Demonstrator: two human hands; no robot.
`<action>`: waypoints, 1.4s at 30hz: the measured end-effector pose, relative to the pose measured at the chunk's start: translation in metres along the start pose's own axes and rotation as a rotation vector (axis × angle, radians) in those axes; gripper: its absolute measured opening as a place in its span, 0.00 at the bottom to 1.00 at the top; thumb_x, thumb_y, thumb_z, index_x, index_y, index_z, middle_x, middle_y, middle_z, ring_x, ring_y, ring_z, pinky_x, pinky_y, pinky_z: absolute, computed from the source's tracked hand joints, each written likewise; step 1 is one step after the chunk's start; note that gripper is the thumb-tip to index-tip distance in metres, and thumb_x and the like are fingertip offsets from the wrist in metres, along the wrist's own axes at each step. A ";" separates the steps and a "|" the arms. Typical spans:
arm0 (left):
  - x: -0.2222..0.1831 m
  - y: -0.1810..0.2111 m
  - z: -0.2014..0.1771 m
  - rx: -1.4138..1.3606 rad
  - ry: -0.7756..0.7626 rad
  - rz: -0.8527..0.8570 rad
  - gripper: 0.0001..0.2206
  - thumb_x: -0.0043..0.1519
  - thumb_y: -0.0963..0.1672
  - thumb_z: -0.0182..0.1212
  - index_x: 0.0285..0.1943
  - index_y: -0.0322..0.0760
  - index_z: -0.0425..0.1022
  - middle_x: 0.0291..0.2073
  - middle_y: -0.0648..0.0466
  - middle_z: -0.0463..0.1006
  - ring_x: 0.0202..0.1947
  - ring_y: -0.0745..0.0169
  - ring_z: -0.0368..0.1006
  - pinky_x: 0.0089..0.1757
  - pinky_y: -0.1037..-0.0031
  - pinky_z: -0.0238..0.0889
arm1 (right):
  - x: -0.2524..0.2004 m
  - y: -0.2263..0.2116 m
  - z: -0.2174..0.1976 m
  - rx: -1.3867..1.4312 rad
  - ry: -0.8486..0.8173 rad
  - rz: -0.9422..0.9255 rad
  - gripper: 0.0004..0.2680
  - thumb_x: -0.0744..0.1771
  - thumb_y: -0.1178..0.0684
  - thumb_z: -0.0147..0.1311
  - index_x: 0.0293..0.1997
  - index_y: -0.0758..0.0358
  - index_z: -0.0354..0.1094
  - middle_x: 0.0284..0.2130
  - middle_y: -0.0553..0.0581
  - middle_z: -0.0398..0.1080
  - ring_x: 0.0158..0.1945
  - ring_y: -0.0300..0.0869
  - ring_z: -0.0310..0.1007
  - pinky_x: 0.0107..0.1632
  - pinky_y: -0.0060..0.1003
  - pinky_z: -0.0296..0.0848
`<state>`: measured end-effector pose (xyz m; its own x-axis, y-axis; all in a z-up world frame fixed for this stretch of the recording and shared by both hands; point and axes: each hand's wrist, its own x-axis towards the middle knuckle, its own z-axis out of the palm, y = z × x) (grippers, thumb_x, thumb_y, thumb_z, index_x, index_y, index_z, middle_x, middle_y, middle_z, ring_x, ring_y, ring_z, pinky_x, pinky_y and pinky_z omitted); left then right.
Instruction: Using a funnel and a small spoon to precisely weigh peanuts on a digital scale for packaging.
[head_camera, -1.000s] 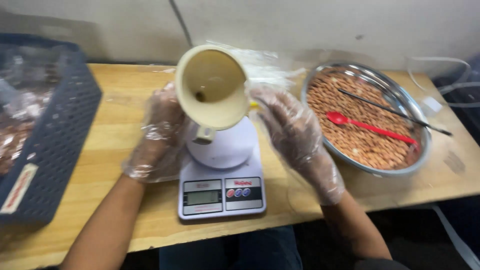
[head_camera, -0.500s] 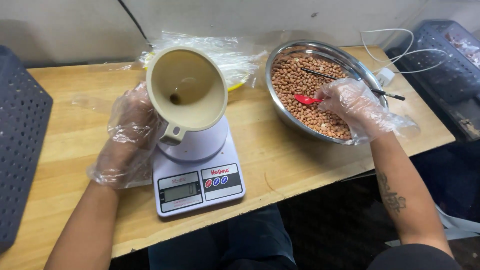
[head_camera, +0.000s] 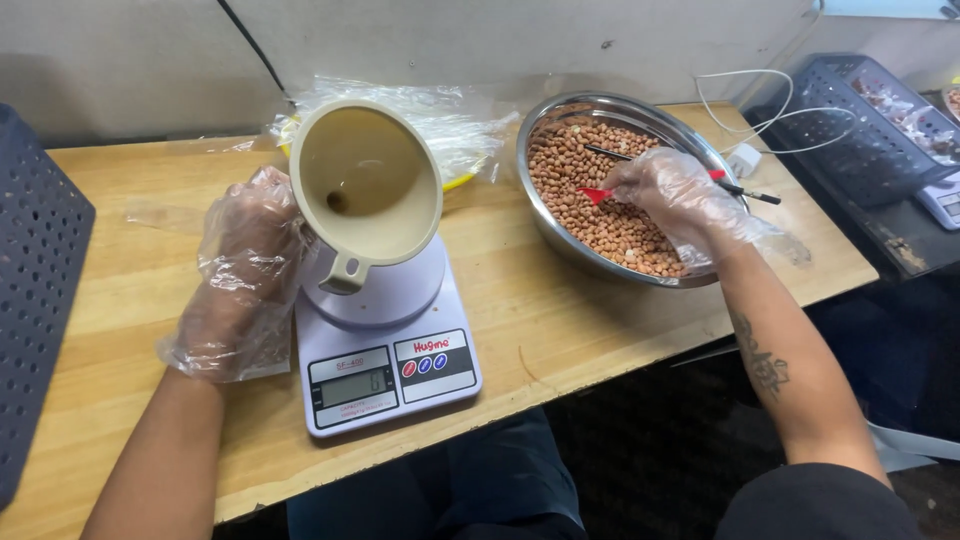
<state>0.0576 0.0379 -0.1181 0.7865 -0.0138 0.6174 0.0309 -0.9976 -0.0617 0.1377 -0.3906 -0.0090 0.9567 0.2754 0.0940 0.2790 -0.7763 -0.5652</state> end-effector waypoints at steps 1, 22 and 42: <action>0.001 0.004 -0.015 -0.010 -0.009 0.027 0.05 0.50 0.41 0.57 0.27 0.48 0.67 0.28 0.59 0.64 0.25 0.53 0.70 0.28 0.64 0.70 | -0.007 -0.016 -0.008 -0.009 -0.039 0.073 0.05 0.64 0.58 0.52 0.40 0.57 0.74 0.40 0.62 0.71 0.50 0.55 0.67 0.55 0.47 0.61; 0.010 0.031 -0.096 -0.443 0.090 0.081 0.09 0.51 0.41 0.69 0.38 0.47 0.77 0.24 0.52 0.73 0.21 0.63 0.68 0.22 0.74 0.63 | -0.007 -0.193 -0.064 -0.346 -0.155 -0.155 0.06 0.65 0.49 0.51 0.38 0.55 0.73 0.29 0.49 0.74 0.33 0.37 0.68 0.38 0.32 0.63; 0.009 0.015 -0.071 -0.439 0.064 0.102 0.04 0.52 0.44 0.60 0.34 0.50 0.71 0.23 0.54 0.66 0.20 0.54 0.64 0.23 0.64 0.56 | 0.021 -0.236 0.014 -1.075 0.186 -0.964 0.13 0.67 0.33 0.45 0.27 0.43 0.65 0.21 0.46 0.66 0.25 0.46 0.67 0.35 0.45 0.57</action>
<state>0.0211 0.0178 -0.0575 0.7321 -0.1040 0.6732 -0.3203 -0.9248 0.2054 0.0905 -0.1942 0.1150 0.3396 0.9133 0.2249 0.6522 -0.4009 0.6434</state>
